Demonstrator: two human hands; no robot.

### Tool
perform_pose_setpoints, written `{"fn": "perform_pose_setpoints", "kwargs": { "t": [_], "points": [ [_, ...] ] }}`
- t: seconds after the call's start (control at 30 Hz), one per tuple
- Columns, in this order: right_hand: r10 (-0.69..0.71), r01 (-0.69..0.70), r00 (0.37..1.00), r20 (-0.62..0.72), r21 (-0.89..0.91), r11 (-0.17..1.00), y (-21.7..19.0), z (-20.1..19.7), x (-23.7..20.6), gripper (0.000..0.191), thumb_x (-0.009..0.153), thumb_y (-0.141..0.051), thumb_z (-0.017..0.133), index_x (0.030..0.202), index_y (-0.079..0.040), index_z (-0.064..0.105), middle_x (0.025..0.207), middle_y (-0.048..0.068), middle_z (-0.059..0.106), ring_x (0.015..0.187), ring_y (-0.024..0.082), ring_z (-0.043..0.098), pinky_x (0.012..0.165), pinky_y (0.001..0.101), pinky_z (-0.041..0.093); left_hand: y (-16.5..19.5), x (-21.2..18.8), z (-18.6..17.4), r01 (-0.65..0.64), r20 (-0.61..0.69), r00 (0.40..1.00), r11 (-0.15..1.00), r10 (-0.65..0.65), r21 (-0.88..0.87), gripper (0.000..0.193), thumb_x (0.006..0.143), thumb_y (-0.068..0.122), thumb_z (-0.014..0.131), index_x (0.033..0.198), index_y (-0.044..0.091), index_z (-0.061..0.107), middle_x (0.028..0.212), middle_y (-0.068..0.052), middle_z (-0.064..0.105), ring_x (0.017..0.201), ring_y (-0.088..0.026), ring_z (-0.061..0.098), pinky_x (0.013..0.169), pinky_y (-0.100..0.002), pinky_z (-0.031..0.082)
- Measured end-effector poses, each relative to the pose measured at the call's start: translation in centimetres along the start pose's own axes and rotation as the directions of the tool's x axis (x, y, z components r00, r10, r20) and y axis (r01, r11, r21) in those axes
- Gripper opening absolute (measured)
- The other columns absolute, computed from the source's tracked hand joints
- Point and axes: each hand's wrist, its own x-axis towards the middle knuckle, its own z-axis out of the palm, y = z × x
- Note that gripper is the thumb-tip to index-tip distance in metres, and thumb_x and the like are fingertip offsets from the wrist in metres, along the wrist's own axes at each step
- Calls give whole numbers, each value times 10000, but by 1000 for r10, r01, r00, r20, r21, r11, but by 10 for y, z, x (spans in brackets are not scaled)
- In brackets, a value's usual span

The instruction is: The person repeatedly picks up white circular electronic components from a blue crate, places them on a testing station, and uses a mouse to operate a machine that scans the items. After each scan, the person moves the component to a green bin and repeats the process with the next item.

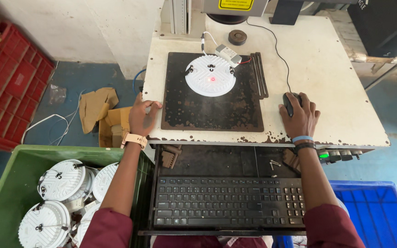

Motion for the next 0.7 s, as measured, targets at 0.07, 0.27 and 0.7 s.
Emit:
{"fn": "perform_pose_setpoints", "kwargs": {
  "t": [0.07,0.27,0.7],
  "points": [
    [-1,1,1000,-5,4,1000,-1,-1,0,463,942,-389,706,1370,-214,690,1464,165,560,1270,391,514,1029,551,360,-2,0,0,1,5,1000,1000,-1,-7,423,913,457,731,781,55,748,1436,-314,550,1127,-440,652,935,-442,522],
    [13,-13,1000,4,-1,1000,-2,-2,1,460,932,-372,712,1364,-215,690,1453,159,570,1261,390,520,1021,553,362,-13,-1,4,5,11,1000,1000,-5,19,546,944,482,703,636,31,683,1430,-343,543,1051,-426,692,907,-445,542],
    [5,-5,1000,-6,-4,1000,-2,-1,1,461,936,-364,711,1371,-210,695,1456,153,566,1263,386,517,1031,546,364,-9,-1,3,-41,-21,999,998,42,44,311,1093,303,560,996,103,778,1334,-225,679,1157,-427,651,896,-470,542]
  ]
}}
